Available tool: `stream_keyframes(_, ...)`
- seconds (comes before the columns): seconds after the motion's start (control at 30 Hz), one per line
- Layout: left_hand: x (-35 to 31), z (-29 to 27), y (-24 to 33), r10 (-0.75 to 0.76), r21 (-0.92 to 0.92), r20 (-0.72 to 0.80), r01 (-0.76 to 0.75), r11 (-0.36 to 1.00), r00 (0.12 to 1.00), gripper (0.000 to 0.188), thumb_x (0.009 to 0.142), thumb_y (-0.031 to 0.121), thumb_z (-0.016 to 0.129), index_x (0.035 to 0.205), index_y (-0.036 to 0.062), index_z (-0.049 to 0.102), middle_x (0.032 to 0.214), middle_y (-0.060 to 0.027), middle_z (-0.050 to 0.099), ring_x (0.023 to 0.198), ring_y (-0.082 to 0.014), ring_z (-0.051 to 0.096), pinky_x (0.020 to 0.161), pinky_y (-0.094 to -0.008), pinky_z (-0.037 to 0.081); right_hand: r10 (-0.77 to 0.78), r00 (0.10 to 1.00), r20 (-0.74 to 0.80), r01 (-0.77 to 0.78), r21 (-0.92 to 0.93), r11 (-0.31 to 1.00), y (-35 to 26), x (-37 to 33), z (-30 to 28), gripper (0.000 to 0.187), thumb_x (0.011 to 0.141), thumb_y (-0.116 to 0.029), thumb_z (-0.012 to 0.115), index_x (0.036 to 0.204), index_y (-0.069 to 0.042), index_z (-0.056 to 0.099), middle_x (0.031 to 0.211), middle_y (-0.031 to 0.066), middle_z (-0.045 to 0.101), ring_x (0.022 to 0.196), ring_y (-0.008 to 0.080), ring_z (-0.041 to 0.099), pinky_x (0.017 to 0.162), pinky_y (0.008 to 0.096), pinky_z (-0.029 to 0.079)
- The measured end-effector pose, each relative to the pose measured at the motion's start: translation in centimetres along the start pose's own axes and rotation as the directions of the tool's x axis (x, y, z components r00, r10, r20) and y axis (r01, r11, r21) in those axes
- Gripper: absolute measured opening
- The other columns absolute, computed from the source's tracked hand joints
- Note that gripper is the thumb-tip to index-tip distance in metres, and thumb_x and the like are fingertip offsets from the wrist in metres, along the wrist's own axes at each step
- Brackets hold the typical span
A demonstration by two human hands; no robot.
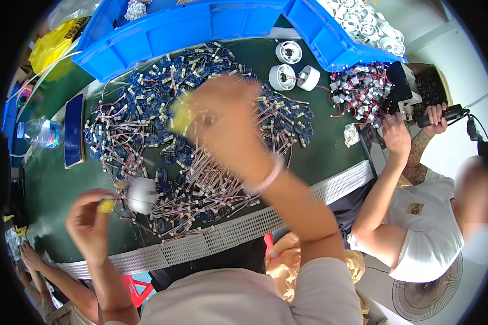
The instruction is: Assembling electronic components by manually attaching small plastic parts to circuit boards on an assembly line.
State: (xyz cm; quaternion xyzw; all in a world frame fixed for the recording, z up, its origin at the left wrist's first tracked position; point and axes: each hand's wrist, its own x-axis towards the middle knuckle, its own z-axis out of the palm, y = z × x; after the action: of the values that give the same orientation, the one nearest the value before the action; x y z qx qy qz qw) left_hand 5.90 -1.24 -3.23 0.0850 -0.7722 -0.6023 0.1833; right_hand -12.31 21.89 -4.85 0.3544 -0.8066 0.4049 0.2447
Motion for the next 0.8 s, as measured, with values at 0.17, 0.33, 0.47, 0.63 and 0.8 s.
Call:
stream_keyframes(0.17, -0.1, -11.3, -2.6, 0.027, 0.247, -0.329, 0.058, 0.967, 0.944, 0.020, 0.083, -0.005, 0.056, 0.102, 0.0008, 0.056, 0.096, -0.0092, 0.063, 0.089, -0.0126, 0.059, 0.078, -0.0219, 0.044, 0.042, 0.957, -0.287, -0.226, -0.648, 0.727, 12.8, 3.8, -4.2, 0.018, 0.064, -0.022, 0.076, 0.080, -0.015, 0.073, 0.081, 0.0039, 0.068, 0.088, 0.0211, 0.057, 0.077, 0.0382, 0.031)
stream_keyframes(0.33, 2.2, -11.1, -5.2, 0.285, 0.748, -0.335, 0.070, 0.660, 0.898, 0.032, 0.076, 0.001, 0.068, 0.107, 0.0034, 0.060, 0.104, -0.0073, 0.061, 0.093, -0.0172, 0.059, 0.080, -0.0284, 0.048, 0.063, 0.982, -0.176, -0.165, -0.662, 0.731, 17.6, 3.5, -4.9, 0.011, 0.071, -0.020, 0.069, 0.082, -0.017, 0.072, 0.080, 0.0041, 0.067, 0.084, 0.0229, 0.059, 0.073, 0.0395, 0.035)
stream_keyframes(0.47, 3.3, -2.7, -0.5, 0.423, 0.827, 0.005, -0.242, 0.507, 0.906, 0.035, 0.069, -0.004, 0.065, 0.102, 0.0067, 0.065, 0.107, -0.0122, 0.060, 0.101, -0.0284, 0.056, 0.088, -0.0362, 0.042, 0.032, 0.998, -0.058, -0.063, -0.668, 0.741, 17.0, 3.6, -5.4, 0.014, 0.073, -0.015, 0.066, 0.086, -0.012, 0.070, 0.087, 0.0034, 0.067, 0.089, 0.0229, 0.056, 0.074, 0.0379, 0.039)
stream_keyframes(0.63, 4.5, 5.4, -1.0, 0.266, 0.510, 0.312, -0.397, 0.763, 0.912, 0.031, 0.067, 0.002, 0.070, 0.097, 0.0026, 0.064, 0.095, -0.0116, 0.059, 0.088, -0.0303, 0.056, 0.077, -0.0371, 0.047, 0.082, 0.986, 0.147, 0.044, -0.696, 0.717, 17.4, 5.0, -5.6, 0.017, 0.071, -0.010, 0.062, 0.086, -0.012, 0.071, 0.087, 0.0033, 0.065, 0.086, 0.0239, 0.056, 0.072, 0.0371, 0.043)
stream_keyframes(0.8, 5.5, 7.5, -2.6, 0.245, 0.549, 0.433, -0.469, 0.692, 0.867, 0.032, 0.060, 0.004, 0.072, 0.092, 0.0044, 0.066, 0.091, -0.0064, 0.058, 0.086, -0.0266, 0.054, 0.072, -0.0362, 0.046, 0.115, 0.975, 0.192, 0.018, -0.577, 0.817, 17.4, 5.7, -4.8, 0.014, 0.069, -0.010, 0.063, 0.082, -0.010, 0.070, 0.081, 0.0069, 0.064, 0.085, 0.0290, 0.057, 0.074, 0.0397, 0.046)
